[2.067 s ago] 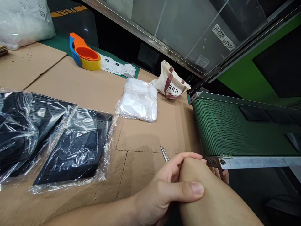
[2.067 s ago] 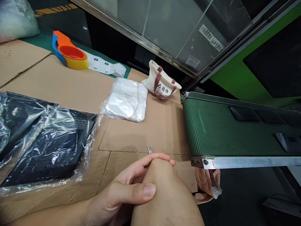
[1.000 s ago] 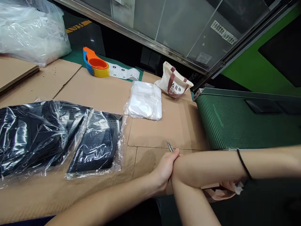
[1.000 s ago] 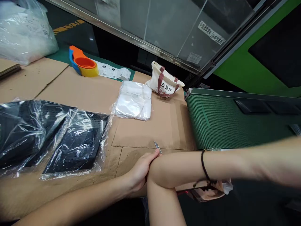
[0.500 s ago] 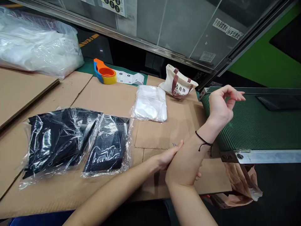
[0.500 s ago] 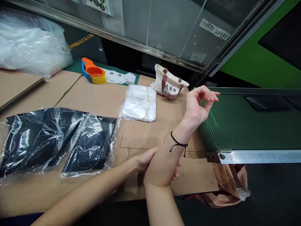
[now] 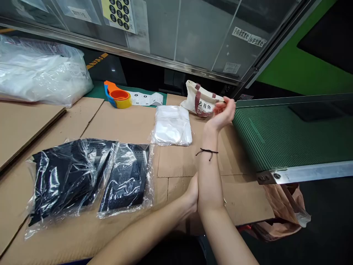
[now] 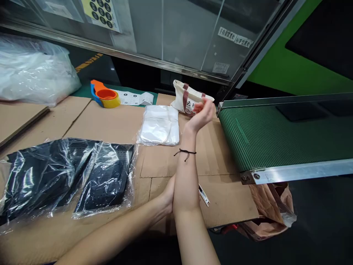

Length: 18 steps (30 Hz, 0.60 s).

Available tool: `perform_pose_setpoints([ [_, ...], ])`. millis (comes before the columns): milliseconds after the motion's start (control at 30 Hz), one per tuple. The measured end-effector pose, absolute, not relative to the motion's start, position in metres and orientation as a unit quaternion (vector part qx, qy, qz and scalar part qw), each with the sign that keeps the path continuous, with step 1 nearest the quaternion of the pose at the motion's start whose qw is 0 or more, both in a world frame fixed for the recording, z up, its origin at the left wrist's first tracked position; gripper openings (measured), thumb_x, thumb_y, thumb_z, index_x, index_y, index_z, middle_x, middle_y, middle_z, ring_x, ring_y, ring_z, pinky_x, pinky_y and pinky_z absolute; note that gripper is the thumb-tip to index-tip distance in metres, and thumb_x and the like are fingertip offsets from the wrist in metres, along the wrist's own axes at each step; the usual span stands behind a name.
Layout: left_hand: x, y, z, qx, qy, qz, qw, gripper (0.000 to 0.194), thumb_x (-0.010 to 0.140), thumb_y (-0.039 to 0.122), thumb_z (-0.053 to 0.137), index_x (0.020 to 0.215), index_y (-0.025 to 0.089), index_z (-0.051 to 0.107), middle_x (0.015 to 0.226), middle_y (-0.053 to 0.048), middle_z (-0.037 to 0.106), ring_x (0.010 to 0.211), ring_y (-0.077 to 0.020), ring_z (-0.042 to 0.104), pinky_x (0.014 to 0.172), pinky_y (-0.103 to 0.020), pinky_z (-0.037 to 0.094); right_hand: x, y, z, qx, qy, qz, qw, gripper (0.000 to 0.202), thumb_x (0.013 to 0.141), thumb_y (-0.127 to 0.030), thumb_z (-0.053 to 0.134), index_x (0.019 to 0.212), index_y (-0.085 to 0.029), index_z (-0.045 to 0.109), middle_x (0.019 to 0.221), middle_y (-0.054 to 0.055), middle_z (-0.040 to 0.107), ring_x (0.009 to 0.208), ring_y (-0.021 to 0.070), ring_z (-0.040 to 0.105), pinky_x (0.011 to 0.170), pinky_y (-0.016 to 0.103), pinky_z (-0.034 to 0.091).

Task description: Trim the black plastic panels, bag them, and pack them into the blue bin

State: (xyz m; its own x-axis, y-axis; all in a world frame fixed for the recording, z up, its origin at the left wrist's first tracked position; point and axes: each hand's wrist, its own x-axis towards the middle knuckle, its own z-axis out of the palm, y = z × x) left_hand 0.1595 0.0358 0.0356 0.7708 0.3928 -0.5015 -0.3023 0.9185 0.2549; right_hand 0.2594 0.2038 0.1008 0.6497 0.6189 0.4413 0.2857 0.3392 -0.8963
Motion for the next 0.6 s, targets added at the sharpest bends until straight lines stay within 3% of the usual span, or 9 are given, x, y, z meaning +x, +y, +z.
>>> perform_pose_setpoints([
  [100,0.16,0.034,0.031,0.034,0.336,0.181,0.924,0.048,0.09,0.045,0.039,0.063,0.013,0.063,0.061,-0.009,0.065,0.058,-0.0203,0.062,0.064,-0.033,0.05,0.239,0.215,0.093,-0.508,-0.37,0.091,0.773,0.028,0.092,-0.039,0.041,0.078,-0.021,0.057,0.057,-0.006,0.053,0.054,0.0084,0.054,0.056,0.022,0.046],
  [233,0.155,0.04,0.04,0.041,0.344,0.305,0.887,0.032,0.09,0.041,0.051,0.097,0.014,0.068,0.096,-0.009,0.072,0.1,-0.0217,0.064,0.091,-0.03,0.047,0.218,0.206,0.092,-0.452,-0.445,0.136,0.761,0.023,0.088,-0.04,0.048,0.079,-0.022,0.06,0.063,-0.004,0.059,0.059,0.0086,0.056,0.058,0.021,0.046],
  [333,0.148,0.048,0.047,0.116,0.265,0.383,0.877,0.043,0.087,0.049,0.058,0.112,0.015,0.065,0.113,-0.009,0.07,0.117,-0.0243,0.057,0.101,-0.032,0.041,0.21,0.194,0.099,-0.433,-0.422,0.2,0.771,0.023,0.087,-0.04,0.048,0.081,-0.022,0.06,0.064,-0.004,0.061,0.055,0.0084,0.055,0.052,0.021,0.044],
  [500,0.133,0.059,0.039,0.239,0.244,0.392,0.854,0.056,0.08,0.062,0.06,0.107,0.013,0.066,0.107,-0.012,0.07,0.105,-0.0263,0.061,0.091,-0.034,0.044,0.207,0.176,0.117,-0.394,-0.387,0.294,0.78,0.02,0.08,-0.04,0.053,0.082,-0.022,0.061,0.064,-0.004,0.06,0.052,0.0082,0.054,0.048,0.021,0.042],
  [600,0.123,0.076,0.043,0.291,0.308,0.404,0.811,0.037,0.088,0.048,0.055,0.096,0.014,0.064,0.092,-0.009,0.07,0.084,-0.0193,0.063,0.079,-0.031,0.045,0.212,0.151,0.124,-0.388,-0.378,0.271,0.796,0.018,0.073,-0.039,0.06,0.076,-0.022,0.064,0.062,-0.003,0.058,0.051,0.0086,0.051,0.047,0.021,0.04],
])
